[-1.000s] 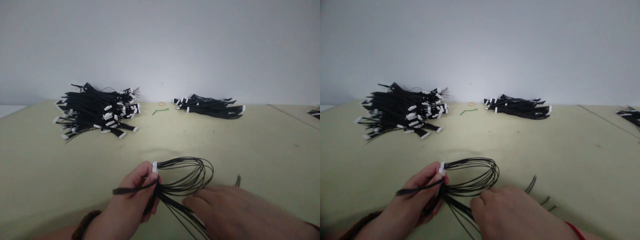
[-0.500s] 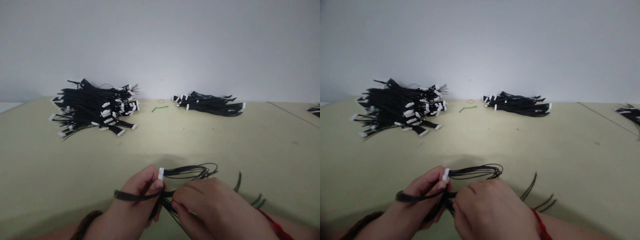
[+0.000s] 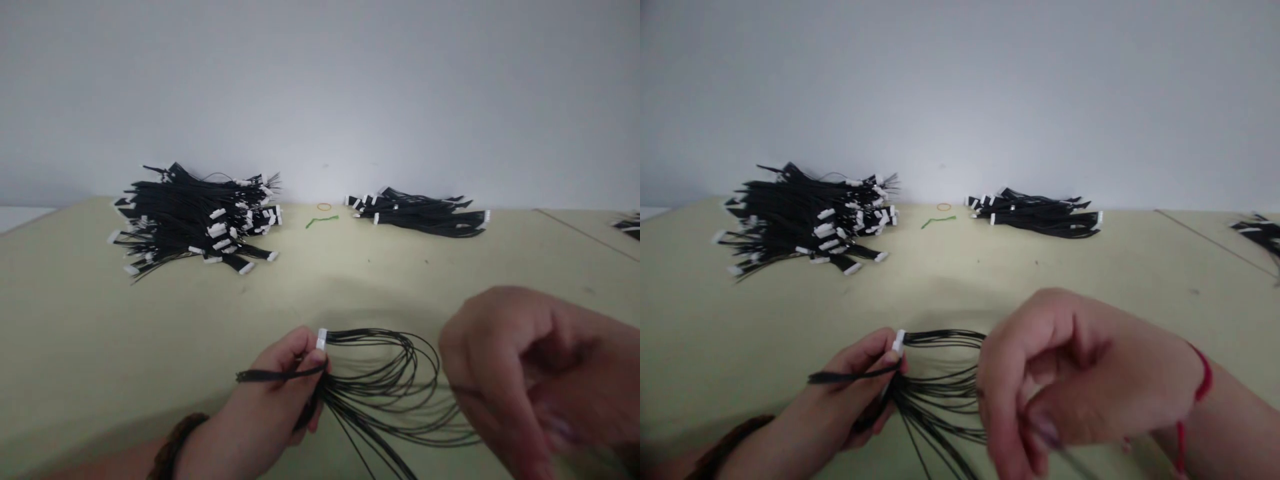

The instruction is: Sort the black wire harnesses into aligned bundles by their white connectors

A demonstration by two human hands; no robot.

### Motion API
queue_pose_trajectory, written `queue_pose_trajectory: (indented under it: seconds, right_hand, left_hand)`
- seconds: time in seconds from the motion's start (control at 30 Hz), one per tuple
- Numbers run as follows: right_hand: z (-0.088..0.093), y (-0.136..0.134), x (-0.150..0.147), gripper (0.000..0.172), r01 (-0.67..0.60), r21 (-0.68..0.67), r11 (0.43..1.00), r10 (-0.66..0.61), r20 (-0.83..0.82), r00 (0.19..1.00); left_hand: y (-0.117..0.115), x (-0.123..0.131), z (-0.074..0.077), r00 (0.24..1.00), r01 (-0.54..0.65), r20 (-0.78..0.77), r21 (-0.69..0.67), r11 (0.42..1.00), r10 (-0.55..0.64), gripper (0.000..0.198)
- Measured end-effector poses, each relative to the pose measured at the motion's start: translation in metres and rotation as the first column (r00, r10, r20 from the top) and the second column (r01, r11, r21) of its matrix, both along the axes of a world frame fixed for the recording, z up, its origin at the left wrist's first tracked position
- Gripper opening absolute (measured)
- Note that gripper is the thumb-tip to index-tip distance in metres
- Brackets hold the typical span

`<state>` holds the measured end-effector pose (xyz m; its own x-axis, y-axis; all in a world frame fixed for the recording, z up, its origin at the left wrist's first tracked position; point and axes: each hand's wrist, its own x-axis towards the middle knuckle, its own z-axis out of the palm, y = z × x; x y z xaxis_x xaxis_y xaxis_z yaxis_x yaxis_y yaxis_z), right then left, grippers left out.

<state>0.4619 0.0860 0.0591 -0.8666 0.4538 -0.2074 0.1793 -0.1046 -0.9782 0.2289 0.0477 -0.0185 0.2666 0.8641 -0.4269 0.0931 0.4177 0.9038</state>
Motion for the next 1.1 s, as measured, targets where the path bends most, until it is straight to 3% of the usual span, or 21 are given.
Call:
queue_pose_trajectory:
  seconds: [0.07,0.13,0.2,0.27,0.33,0.4,0.43,0.5,0.57,0.63,0.7,0.83,0.97,1.1]
  right_hand:
    - [0.0,0.015,0.006,0.008,0.192,0.159,0.969,-0.161,-0.19,0.969]
    - [-0.001,0.024,0.004,0.012,0.425,0.246,0.871,-0.321,-0.37,0.872]
    - [0.0,0.025,-0.003,0.032,0.636,0.154,0.757,-0.494,-0.503,0.709]
    - [0.0,0.018,-0.013,0.038,0.703,0.05,0.71,-0.598,-0.484,0.639]
    - [-0.001,0.005,-0.024,0.023,0.639,0.067,0.766,-0.586,-0.336,0.738]
    - [-0.008,-0.011,-0.035,0.008,0.487,0.295,0.822,-0.492,-0.064,0.868]
    - [-0.012,-0.019,-0.039,0.01,0.404,0.458,0.792,-0.491,0.085,0.867]
    - [-0.022,-0.031,-0.047,0.013,0.233,0.762,0.605,-0.562,0.201,0.802]
    - [-0.031,-0.038,-0.051,0.013,0.138,0.903,0.408,-0.607,0.155,0.78]
    - [-0.036,-0.041,-0.053,0.015,0.103,0.941,0.321,-0.612,0.123,0.782]
    - [-0.038,-0.041,-0.053,0.016,0.089,0.953,0.29,-0.614,0.114,0.781]
    - [-0.04,-0.04,-0.051,0.013,0.069,0.967,0.245,-0.596,0.094,0.797]
    - [-0.039,-0.04,-0.051,0.014,0.053,0.969,0.24,-0.588,0.102,0.803]
    - [-0.042,-0.04,-0.052,0.014,-0.005,0.981,0.193,-0.554,0.114,0.824]
  left_hand:
    - [0.0,0.0,0.0,1.0,0.009,0.004,-0.002,1.0,-0.009,0.021]
    - [-0.001,-0.001,0.0,1.0,0.023,0.016,0.003,1.0,-0.023,0.021]
    - [-0.001,-0.002,-0.001,1.0,0.026,0.017,0.008,1.0,-0.026,0.021]
    - [-0.001,-0.002,-0.001,0.999,0.029,0.024,0.01,1.0,-0.029,0.023]
    - [-0.002,-0.002,-0.002,0.999,0.029,0.031,0.0,1.0,-0.029,0.026]
    - [-0.004,-0.001,-0.002,0.997,0.036,0.063,-0.025,0.999,-0.035,0.028]
    - [-0.005,-0.001,-0.003,0.996,0.041,0.077,-0.038,0.998,-0.038,0.029]
    - [-0.009,0.0,-0.004,0.995,0.028,0.099,-0.055,0.998,-0.022,0.03]
    - [-0.012,0.001,-0.006,0.993,0.0,0.117,-0.047,0.999,0.005,0.032]
    - [-0.014,0.002,-0.007,0.988,-0.013,0.152,-0.011,1.0,0.014,0.033]
    - [-0.013,0.001,-0.008,0.985,0.029,0.17,0.042,0.999,-0.036,0.034]
    - [-0.011,-0.002,-0.008,0.98,0.137,0.128,0.108,0.985,-0.15,0.037]
    - [-0.015,-0.004,-0.006,0.979,0.172,0.085,0.161,0.972,-0.187,0.038]
    - [-0.015,-0.003,-0.012,0.987,0.156,-0.085,0.282,0.947,-0.137,0.036]
